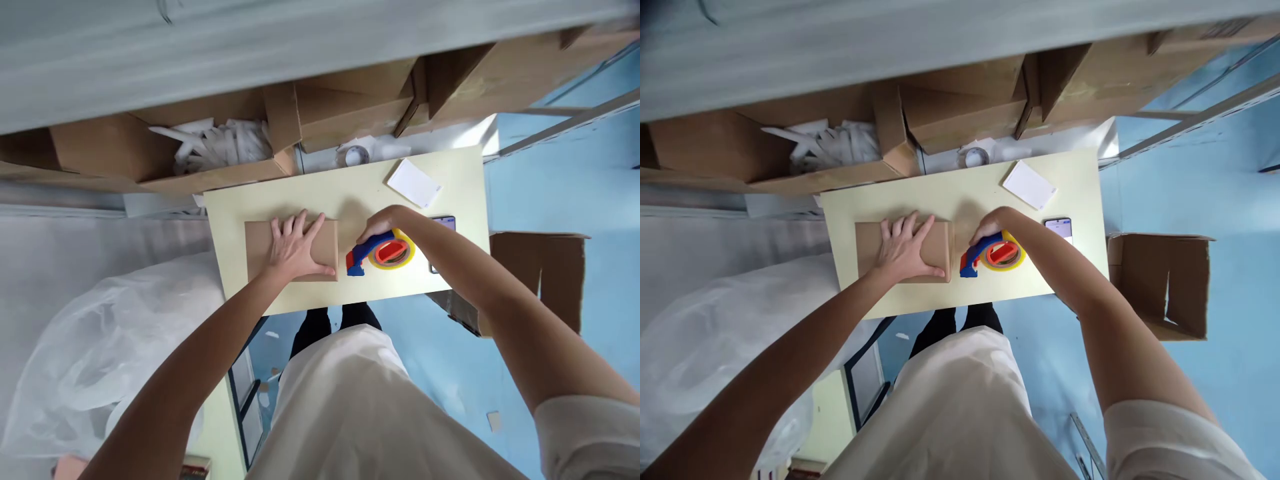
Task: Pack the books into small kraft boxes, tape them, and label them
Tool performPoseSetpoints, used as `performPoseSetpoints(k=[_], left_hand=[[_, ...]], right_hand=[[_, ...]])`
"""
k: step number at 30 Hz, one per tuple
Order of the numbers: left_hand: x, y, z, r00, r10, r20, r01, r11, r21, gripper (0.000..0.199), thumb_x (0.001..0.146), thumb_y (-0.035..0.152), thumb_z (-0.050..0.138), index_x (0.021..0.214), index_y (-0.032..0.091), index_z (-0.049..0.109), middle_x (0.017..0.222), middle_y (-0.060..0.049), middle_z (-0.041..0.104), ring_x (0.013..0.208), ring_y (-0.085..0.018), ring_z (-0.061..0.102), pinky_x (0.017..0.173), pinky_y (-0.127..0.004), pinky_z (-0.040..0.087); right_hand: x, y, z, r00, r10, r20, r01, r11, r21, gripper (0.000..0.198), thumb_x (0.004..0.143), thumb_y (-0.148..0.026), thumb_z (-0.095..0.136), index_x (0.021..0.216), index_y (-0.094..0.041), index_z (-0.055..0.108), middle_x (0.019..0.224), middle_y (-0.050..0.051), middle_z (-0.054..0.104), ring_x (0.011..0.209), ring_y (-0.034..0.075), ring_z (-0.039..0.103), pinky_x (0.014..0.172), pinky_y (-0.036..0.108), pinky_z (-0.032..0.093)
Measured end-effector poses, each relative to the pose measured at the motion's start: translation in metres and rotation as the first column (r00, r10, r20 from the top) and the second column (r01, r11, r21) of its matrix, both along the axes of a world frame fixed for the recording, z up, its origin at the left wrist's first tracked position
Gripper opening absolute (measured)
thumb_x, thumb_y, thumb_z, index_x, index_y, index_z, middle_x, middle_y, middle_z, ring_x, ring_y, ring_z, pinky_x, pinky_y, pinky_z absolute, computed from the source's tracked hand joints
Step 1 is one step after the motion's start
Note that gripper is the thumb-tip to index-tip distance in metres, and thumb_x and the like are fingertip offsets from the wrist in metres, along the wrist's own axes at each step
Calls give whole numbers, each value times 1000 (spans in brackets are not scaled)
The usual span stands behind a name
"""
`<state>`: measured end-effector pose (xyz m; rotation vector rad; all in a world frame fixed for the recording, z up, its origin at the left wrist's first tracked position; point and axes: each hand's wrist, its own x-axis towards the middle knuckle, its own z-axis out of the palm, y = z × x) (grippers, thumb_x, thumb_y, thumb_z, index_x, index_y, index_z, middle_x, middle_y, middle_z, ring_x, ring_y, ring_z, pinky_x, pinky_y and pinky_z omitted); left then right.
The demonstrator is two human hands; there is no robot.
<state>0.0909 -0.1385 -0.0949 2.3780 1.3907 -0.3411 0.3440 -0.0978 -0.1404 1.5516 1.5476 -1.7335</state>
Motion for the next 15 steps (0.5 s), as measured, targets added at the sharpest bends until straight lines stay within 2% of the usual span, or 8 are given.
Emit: performPoseSetpoints(k=[2, 3, 5, 7, 9, 12, 15], left_hand=[[-1, -4, 0, 1000, 12, 28, -13, 1000, 28, 128, 45, 81, 63, 148, 20, 15, 152, -21, 14, 130, -45, 23, 104, -62, 6], [-2, -6, 0, 999, 13, 47, -15, 999, 43, 128, 47, 80, 62, 148, 18, 14, 152, -23, 12, 132, -45, 21, 104, -62, 7], [-10, -12, 0, 996, 17, 82, -23, 997, 75, 123, 53, 77, 61, 148, 16, 13, 153, -23, 6, 137, -44, 14, 105, -61, 8], [-24, -22, 1, 993, 29, 113, -43, 991, 126, 109, 64, 70, 60, 148, 17, 15, 154, -21, 5, 140, -41, 9, 107, -60, 8], [-45, -35, 2, 989, 67, 130, -89, 980, 176, 97, 70, 63, 59, 147, 18, 20, 155, -19, 5, 140, -40, 8, 107, -61, 8], [-76, -57, -1, 978, 146, 150, -172, 969, 176, 77, 80, 54, 51, 145, 21, 28, 155, -18, 9, 140, -41, 10, 104, -65, 14], [-95, -72, -8, 971, 179, 158, -202, 968, 146, 59, 86, 42, 43, 142, 24, 35, 154, -16, 16, 140, -41, 13, 101, -66, 20]], right_hand=[[9, 0, 35, 993, 103, 51, -99, 992, -79, 50, 64, -65, 65, 66, -15, 67, 63, 9, 62, 69, 26, 61, 65, 37, 47], [15, -6, 54, 994, 102, 47, -100, 994, -45, 50, 67, -65, 62, 69, -14, 67, 66, 9, 64, 71, 26, 62, 66, 37, 47], [29, -29, 90, 1000, 29, 4, -30, 997, 75, 47, 72, -59, 59, 81, -15, 69, 77, 10, 68, 76, 25, 64, 69, 34, 48], [42, -59, 119, 997, -17, -72, 31, 982, 188, 42, 71, -48, 62, 98, -16, 68, 87, 9, 69, 81, 24, 65, 70, 32, 49], [49, -90, 142, 991, -31, -130, 70, 950, 305, 51, 68, -36, 65, 115, -16, 63, 95, 9, 69, 84, 25, 65, 70, 32, 51], [45, -129, 165, 980, -88, -176, 172, 816, 551, 66, 66, -27, 65, 131, -21, 52, 116, 8, 64, 99, 28, 63, 72, 35, 54], [27, -153, 185, 976, -128, -176, 216, 658, 721, 70, 69, -23, 61, 137, -23, 44, 119, 7, 63, 106, 28, 61, 81, 39, 54]])
